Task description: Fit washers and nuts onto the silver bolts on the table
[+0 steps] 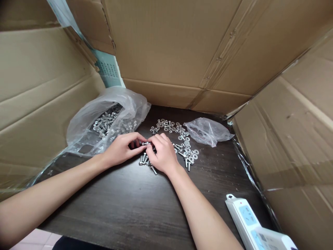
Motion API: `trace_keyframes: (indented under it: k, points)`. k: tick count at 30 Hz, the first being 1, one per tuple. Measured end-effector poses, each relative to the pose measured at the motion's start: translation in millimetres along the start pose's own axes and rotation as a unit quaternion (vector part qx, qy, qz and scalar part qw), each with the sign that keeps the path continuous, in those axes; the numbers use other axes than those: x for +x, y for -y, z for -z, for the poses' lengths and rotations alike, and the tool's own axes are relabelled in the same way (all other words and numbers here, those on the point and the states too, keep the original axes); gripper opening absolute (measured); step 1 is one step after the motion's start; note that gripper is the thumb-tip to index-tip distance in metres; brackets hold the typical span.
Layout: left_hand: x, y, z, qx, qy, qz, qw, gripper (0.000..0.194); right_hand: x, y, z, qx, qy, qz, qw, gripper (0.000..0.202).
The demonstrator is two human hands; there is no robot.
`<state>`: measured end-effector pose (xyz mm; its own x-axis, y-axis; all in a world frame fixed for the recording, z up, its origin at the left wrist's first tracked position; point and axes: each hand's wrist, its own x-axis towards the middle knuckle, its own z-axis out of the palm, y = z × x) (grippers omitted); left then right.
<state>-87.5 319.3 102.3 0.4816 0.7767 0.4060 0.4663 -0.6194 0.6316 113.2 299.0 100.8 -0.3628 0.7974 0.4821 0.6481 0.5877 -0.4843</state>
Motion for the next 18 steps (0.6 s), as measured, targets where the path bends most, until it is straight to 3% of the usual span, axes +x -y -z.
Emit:
trace_keyframes:
  k: [18]
  points:
    - [-0.1,-1.1,0.6,-0.005,0.002,-0.012,1.0,0.013,0.1,0.3,-0.9,0.0,-0.011,0.005,1.0,0.014]
